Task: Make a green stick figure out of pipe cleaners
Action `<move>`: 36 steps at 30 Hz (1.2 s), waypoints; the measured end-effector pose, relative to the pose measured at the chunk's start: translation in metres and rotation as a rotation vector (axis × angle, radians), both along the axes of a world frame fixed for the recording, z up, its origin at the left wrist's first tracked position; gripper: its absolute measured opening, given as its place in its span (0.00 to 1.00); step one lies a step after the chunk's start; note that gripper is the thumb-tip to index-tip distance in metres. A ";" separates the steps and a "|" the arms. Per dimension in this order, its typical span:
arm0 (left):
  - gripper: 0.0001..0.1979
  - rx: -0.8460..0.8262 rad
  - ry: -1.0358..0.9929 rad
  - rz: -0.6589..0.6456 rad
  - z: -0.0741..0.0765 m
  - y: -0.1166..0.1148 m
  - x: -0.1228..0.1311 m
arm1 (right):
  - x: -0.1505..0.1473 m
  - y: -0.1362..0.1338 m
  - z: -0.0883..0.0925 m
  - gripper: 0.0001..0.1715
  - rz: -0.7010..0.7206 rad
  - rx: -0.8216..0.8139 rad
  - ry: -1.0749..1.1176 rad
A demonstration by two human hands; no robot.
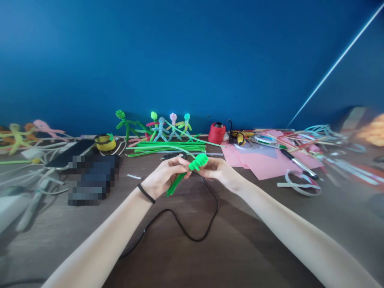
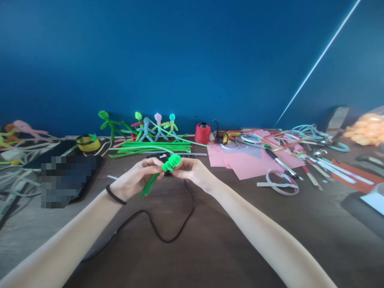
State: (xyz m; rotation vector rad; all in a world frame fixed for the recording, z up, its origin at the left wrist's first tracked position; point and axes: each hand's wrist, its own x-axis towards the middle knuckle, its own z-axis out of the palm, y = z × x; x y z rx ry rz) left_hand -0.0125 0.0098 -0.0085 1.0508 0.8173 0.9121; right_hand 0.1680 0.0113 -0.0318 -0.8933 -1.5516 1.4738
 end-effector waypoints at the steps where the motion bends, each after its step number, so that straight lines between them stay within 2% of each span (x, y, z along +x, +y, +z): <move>1: 0.05 0.001 -0.003 -0.021 0.000 0.000 0.000 | 0.000 0.000 0.000 0.11 0.007 -0.002 0.010; 13: 0.03 -0.043 -0.023 -0.275 0.002 -0.004 -0.004 | 0.008 0.001 -0.006 0.09 0.256 -0.064 0.075; 17: 0.04 -0.068 -0.019 -0.346 0.001 -0.006 -0.003 | 0.009 0.002 -0.007 0.08 0.291 -0.092 0.048; 28: 0.06 -0.067 0.252 -0.350 0.008 -0.011 -0.001 | 0.007 -0.002 0.000 0.06 0.305 -0.078 -0.087; 36: 0.03 0.046 0.477 -0.347 0.005 -0.011 0.001 | 0.005 0.000 -0.001 0.04 0.295 0.001 -0.219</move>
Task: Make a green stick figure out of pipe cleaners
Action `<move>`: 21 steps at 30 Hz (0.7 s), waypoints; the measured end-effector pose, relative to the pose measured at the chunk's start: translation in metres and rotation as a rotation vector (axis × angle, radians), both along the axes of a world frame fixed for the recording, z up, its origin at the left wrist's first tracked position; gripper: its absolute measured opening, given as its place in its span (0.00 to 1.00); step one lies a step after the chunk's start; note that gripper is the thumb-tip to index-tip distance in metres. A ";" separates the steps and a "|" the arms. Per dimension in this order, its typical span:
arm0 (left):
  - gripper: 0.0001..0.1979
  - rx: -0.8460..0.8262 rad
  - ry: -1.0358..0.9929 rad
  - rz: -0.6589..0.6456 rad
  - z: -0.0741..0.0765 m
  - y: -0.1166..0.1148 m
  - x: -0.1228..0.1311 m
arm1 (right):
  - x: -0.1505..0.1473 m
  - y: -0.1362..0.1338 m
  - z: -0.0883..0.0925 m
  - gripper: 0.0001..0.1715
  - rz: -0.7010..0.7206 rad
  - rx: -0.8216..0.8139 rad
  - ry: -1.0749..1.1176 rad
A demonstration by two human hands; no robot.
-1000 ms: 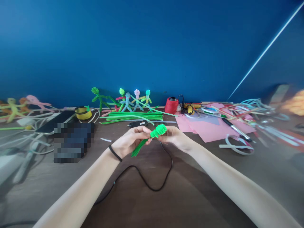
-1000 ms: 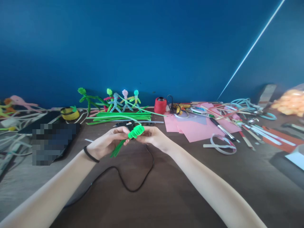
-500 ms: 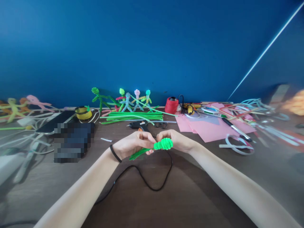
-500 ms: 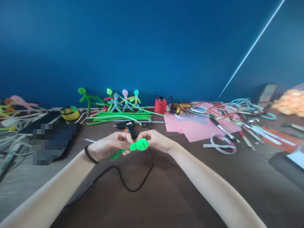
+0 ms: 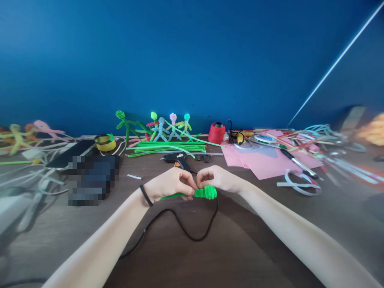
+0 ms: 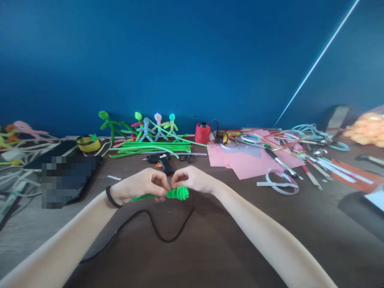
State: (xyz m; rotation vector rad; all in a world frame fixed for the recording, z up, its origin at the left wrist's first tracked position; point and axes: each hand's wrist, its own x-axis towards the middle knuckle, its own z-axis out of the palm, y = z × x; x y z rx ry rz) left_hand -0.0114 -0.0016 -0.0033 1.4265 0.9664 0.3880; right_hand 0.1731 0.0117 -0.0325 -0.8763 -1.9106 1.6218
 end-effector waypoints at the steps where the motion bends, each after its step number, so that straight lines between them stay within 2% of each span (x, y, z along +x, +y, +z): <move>1: 0.03 0.013 0.027 0.002 0.000 -0.001 0.001 | 0.000 0.001 -0.001 0.05 0.006 0.007 -0.010; 6: 0.04 0.099 0.117 0.031 -0.002 -0.003 0.007 | 0.002 0.003 -0.004 0.07 0.003 0.029 -0.078; 11: 0.06 0.215 0.198 0.027 -0.012 -0.002 0.006 | -0.001 0.001 -0.001 0.07 -0.038 0.054 -0.131; 16: 0.06 0.364 0.255 0.099 -0.016 0.001 0.004 | -0.002 0.000 -0.001 0.07 -0.109 0.140 -0.158; 21: 0.05 0.431 0.269 0.179 -0.015 0.004 0.002 | -0.003 -0.001 0.001 0.09 -0.153 0.170 -0.144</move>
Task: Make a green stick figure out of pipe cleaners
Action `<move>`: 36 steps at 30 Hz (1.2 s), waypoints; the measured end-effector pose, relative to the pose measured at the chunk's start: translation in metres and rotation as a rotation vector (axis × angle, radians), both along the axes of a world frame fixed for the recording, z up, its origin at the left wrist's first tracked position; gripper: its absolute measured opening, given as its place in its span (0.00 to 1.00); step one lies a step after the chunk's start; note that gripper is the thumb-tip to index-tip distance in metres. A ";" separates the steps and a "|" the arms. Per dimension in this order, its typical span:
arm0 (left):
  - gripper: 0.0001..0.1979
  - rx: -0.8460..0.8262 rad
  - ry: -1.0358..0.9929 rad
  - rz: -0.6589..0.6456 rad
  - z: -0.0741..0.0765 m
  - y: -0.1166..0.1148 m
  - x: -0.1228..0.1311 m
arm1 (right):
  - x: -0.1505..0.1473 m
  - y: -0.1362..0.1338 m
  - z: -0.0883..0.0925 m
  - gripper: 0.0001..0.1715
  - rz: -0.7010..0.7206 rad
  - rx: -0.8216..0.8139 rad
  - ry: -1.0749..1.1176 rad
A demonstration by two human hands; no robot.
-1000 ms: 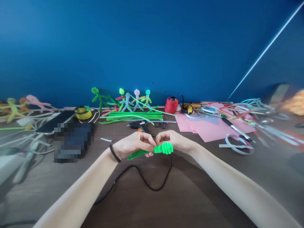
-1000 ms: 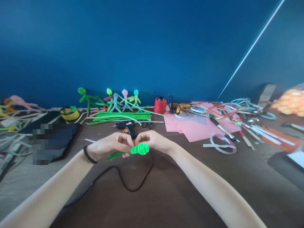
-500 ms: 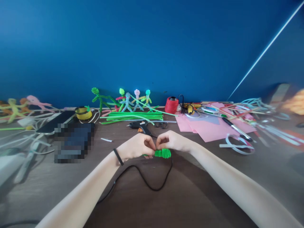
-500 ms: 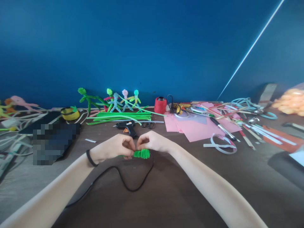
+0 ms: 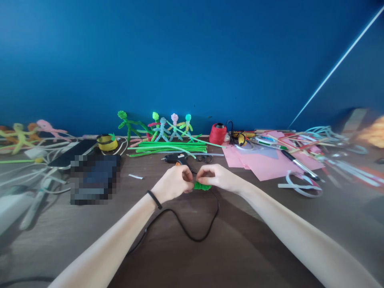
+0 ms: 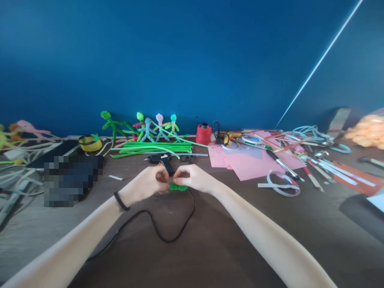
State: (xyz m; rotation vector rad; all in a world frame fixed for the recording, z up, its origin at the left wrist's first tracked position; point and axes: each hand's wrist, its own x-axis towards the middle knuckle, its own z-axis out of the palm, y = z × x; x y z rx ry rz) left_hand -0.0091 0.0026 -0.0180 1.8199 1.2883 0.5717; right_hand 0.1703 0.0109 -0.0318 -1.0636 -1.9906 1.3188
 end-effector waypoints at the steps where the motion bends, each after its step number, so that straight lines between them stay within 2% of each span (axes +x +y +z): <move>1: 0.05 0.012 -0.001 0.016 0.001 0.000 0.000 | 0.000 0.000 0.000 0.10 0.007 0.012 0.004; 5: 0.05 0.041 -0.010 0.074 0.004 0.000 0.000 | -0.002 0.000 -0.001 0.15 0.036 0.039 0.047; 15: 0.06 -0.011 -0.111 0.148 0.010 -0.001 0.003 | -0.004 -0.001 -0.004 0.13 -0.053 0.035 0.099; 21: 0.08 -0.169 -0.296 0.189 0.013 -0.001 0.005 | -0.004 0.000 -0.005 0.09 -0.099 0.135 0.059; 26: 0.09 -0.299 -0.467 0.157 0.009 0.002 0.002 | -0.004 -0.001 -0.004 0.08 -0.103 0.184 0.067; 36: 0.08 -0.498 -0.613 0.148 -0.001 0.009 0.000 | -0.004 -0.006 -0.002 0.06 -0.095 0.367 0.047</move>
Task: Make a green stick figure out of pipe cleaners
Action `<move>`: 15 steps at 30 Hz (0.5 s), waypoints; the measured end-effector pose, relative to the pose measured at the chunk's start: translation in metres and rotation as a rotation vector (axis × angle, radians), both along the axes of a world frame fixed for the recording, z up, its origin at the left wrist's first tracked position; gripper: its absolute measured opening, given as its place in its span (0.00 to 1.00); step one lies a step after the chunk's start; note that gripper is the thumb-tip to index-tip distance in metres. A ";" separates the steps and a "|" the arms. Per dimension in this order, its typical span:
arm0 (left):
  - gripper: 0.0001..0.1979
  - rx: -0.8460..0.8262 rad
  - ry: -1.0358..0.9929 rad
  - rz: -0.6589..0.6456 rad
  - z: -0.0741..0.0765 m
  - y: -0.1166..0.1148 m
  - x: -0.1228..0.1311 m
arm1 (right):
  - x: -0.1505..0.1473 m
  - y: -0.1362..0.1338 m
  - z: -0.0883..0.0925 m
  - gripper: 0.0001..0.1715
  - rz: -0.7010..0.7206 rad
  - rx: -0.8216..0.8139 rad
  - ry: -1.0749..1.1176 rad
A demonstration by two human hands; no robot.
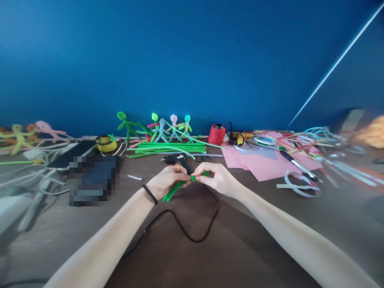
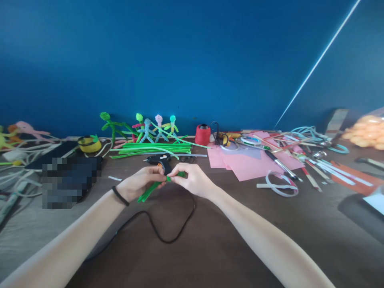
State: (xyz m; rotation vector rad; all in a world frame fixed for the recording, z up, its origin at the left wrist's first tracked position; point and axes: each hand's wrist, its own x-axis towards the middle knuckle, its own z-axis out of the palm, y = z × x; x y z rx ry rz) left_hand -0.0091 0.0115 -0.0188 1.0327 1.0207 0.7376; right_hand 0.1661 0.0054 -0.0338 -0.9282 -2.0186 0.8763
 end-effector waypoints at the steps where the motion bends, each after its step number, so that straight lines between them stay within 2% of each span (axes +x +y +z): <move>1: 0.08 -0.020 -0.009 0.003 -0.001 0.001 0.000 | 0.000 0.000 0.000 0.06 -0.002 0.006 -0.010; 7: 0.07 -0.052 -0.047 0.002 -0.002 0.001 -0.002 | -0.001 -0.001 0.001 0.08 -0.029 0.020 -0.049; 15: 0.06 -0.143 -0.102 -0.008 -0.005 0.001 -0.002 | -0.001 -0.002 0.002 0.04 -0.014 0.113 -0.087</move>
